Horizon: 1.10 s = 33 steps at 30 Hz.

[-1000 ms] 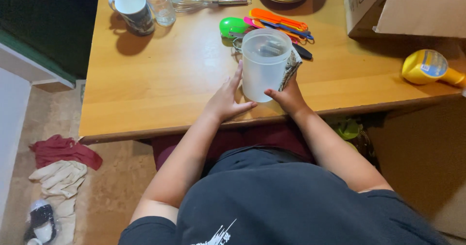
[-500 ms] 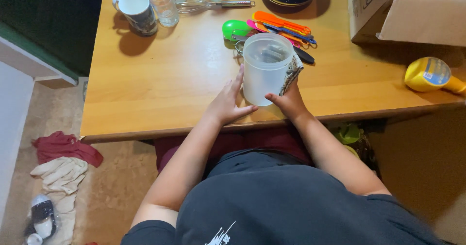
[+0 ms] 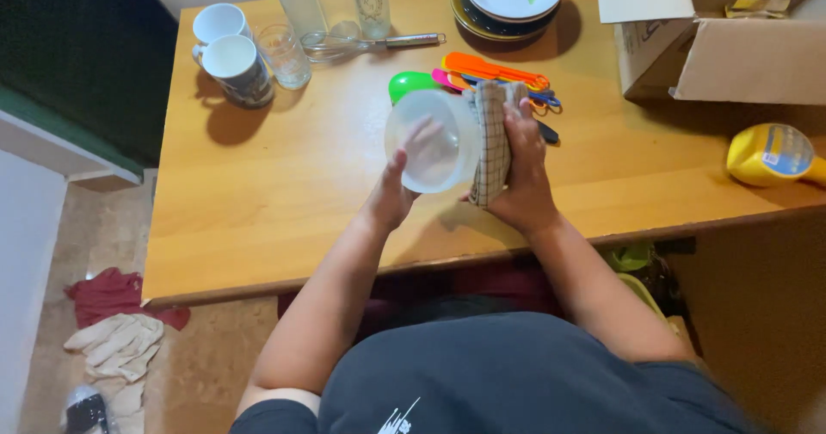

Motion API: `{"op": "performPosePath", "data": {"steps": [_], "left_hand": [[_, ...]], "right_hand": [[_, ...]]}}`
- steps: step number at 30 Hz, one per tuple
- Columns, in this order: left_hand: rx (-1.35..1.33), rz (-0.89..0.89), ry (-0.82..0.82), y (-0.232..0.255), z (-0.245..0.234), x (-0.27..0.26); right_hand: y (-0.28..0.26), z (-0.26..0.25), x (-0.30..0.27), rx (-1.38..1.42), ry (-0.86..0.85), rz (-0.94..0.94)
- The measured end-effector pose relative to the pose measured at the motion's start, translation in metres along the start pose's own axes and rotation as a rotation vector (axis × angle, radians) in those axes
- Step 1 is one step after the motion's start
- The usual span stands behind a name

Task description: The person removes various household items, including bottles, mugs, plates, and bowls, from a cardboard box and places them onto a table. The person then picks up a plastic container and wipes its exterior with a cloth.

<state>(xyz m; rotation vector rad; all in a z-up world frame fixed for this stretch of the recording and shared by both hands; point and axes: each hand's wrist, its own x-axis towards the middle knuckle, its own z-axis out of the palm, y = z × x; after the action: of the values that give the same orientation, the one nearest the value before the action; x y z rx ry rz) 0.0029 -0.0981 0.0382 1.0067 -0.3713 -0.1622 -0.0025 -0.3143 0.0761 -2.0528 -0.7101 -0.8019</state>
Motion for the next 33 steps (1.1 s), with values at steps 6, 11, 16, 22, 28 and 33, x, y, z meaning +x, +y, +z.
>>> {"op": "performPosePath", "data": {"steps": [6,11,16,22,28,33], "left_hand": [[-0.447,0.166,-0.112,0.037,-0.03,0.068],[-0.262,0.252,0.096,0.034,-0.072,0.081],[0.082,0.449,0.351,0.011,-0.098,0.079],[-0.137,0.345,0.34,0.021,-0.095,0.081],[-0.041,0.306,0.418,0.038,-0.058,0.081],[-0.011,0.241,0.425,0.007,-0.083,0.08]], "right_hand": [[-0.033,-0.002,0.09,-0.138,-0.033,-0.183],[-0.038,0.047,0.112,-0.14,-0.071,-0.276],[-0.012,0.09,0.108,-0.105,-0.042,-0.471],[0.031,0.08,0.117,-0.123,-0.006,-0.36],[0.056,0.064,0.1,-0.089,0.066,-0.184],[0.059,0.067,0.09,-0.004,0.089,-0.041]]}}
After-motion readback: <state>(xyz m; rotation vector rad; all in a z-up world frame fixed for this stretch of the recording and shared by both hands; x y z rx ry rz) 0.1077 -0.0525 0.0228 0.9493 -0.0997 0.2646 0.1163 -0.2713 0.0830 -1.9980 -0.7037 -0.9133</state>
